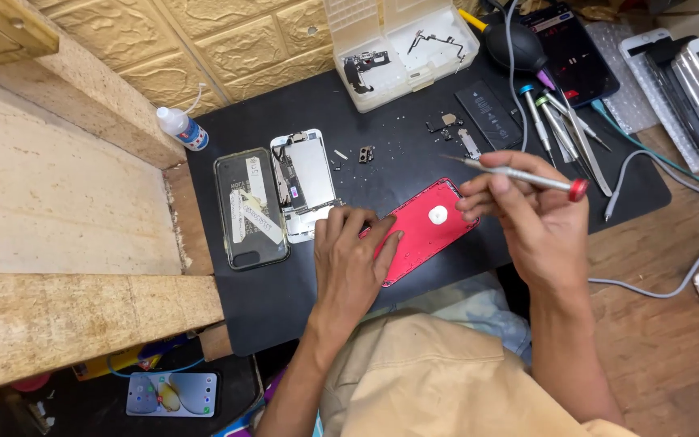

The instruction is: Inspecting and assembling internal components of a mobile phone using a screwdriver and manual placement.

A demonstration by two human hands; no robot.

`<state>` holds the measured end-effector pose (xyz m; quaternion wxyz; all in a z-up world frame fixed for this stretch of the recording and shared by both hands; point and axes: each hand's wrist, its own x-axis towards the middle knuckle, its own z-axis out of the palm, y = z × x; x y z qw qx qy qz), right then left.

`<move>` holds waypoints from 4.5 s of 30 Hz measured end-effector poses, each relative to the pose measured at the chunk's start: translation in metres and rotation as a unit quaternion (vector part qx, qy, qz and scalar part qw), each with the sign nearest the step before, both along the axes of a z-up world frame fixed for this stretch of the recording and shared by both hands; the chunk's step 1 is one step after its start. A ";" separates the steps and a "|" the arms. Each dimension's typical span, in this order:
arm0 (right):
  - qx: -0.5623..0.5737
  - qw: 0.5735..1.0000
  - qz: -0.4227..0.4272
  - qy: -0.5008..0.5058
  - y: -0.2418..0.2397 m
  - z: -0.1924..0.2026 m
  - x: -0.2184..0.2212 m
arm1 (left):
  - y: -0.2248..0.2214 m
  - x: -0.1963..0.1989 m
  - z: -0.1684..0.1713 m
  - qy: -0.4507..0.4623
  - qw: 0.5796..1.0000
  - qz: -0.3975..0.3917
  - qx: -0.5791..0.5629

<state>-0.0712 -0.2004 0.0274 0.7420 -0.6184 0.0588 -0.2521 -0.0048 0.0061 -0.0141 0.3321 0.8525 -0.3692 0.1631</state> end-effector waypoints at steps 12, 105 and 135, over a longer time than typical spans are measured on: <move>-0.099 0.995 0.001 -0.023 0.013 -0.015 0.080 | -0.002 0.002 -0.016 -0.068 0.998 -0.004 0.016; -0.148 0.988 0.019 0.041 0.033 -0.025 0.072 | 0.001 0.000 -0.006 -0.030 0.998 0.014 0.059; -0.408 0.900 -0.148 0.048 0.031 -0.048 -0.037 | -0.005 -0.006 -0.008 0.003 0.997 0.069 -0.045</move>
